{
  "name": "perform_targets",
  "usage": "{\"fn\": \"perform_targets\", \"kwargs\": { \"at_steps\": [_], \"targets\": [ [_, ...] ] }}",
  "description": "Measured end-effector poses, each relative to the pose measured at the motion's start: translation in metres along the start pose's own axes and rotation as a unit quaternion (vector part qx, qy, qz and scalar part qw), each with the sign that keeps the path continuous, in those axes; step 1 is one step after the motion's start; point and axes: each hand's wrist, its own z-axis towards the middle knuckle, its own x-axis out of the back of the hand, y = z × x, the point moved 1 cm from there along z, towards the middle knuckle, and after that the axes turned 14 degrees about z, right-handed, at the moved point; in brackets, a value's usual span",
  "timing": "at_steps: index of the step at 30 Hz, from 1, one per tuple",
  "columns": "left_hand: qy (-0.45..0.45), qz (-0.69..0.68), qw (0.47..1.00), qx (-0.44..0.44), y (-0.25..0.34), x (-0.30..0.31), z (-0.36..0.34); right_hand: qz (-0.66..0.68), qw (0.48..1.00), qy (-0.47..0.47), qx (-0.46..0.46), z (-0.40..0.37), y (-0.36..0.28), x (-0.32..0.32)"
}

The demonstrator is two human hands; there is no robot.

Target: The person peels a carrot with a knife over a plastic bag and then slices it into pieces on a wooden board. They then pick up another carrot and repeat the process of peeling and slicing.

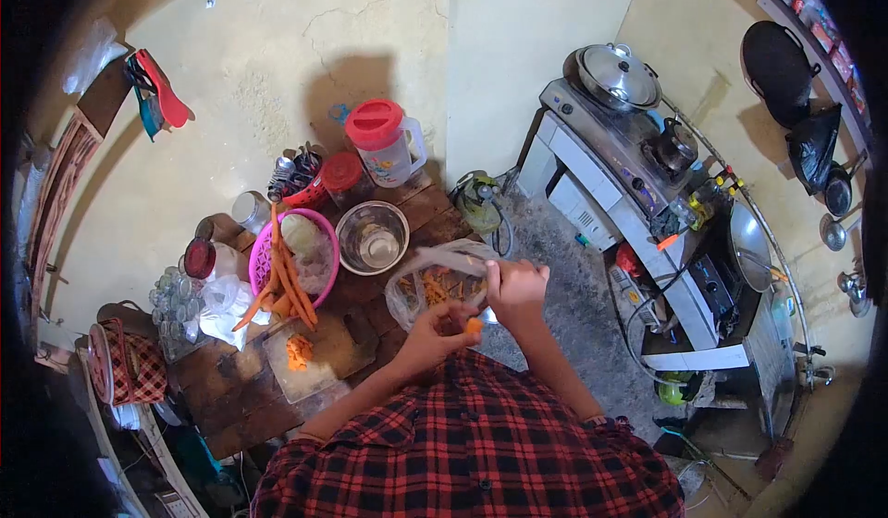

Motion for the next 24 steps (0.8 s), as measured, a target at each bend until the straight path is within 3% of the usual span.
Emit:
{"fn": "perform_targets", "kwargs": {
  "at_steps": [2,3,5,8,9,11,13,15,16,18,19,21,24],
  "targets": [
    [0.114,0.263,0.941,-0.181,0.006,0.002,0.005,-0.011,0.997,-0.057,-0.05,-0.012,0.009,-0.008],
    [0.115,0.261,0.942,-0.177,0.007,0.002,0.01,-0.033,0.997,-0.065,-0.034,-0.018,0.013,-0.012],
    [0.079,0.455,0.879,-0.121,0.005,0.004,0.026,-0.057,0.995,-0.077,-0.017,-0.025,0.016,-0.014],
    [0.036,0.519,0.848,-0.099,-0.024,0.017,0.057,-0.06,0.993,-0.102,-0.004,-0.035,0.02,-0.013],
    [0.036,0.516,0.85,-0.097,-0.047,0.027,0.071,-0.069,0.992,-0.108,-0.015,-0.04,0.025,-0.011],
    [0.191,0.428,0.875,-0.117,-0.091,0.049,0.09,-0.081,0.989,-0.12,-0.026,-0.047,0.032,-0.003],
    [0.201,0.427,0.879,-0.063,-0.089,0.066,0.078,-0.089,0.972,-0.149,-0.159,-0.052,0.04,0.005],
    [0.18,0.394,0.9,0.056,-0.068,0.073,0.059,-0.086,0.962,-0.177,-0.189,-0.058,0.051,0.01],
    [0.183,0.389,0.901,0.063,-0.079,0.078,0.055,-0.083,0.951,-0.198,-0.221,-0.061,0.055,0.01],
    [0.197,0.348,0.915,-0.052,-0.092,0.089,0.041,-0.021,0.945,-0.208,-0.252,-0.062,0.052,0.01],
    [0.204,0.344,0.916,-0.046,-0.092,0.093,0.027,0.039,0.935,-0.209,-0.284,-0.062,0.047,0.007],
    [0.287,0.312,0.889,-0.174,-0.087,0.102,-0.009,0.102,0.931,-0.232,-0.262,-0.06,0.026,0.003],
    [0.36,0.375,0.842,-0.145,-0.104,0.133,-0.062,0.25,0.896,-0.285,-0.231,-0.063,-0.008,-0.019]
  ]
}}
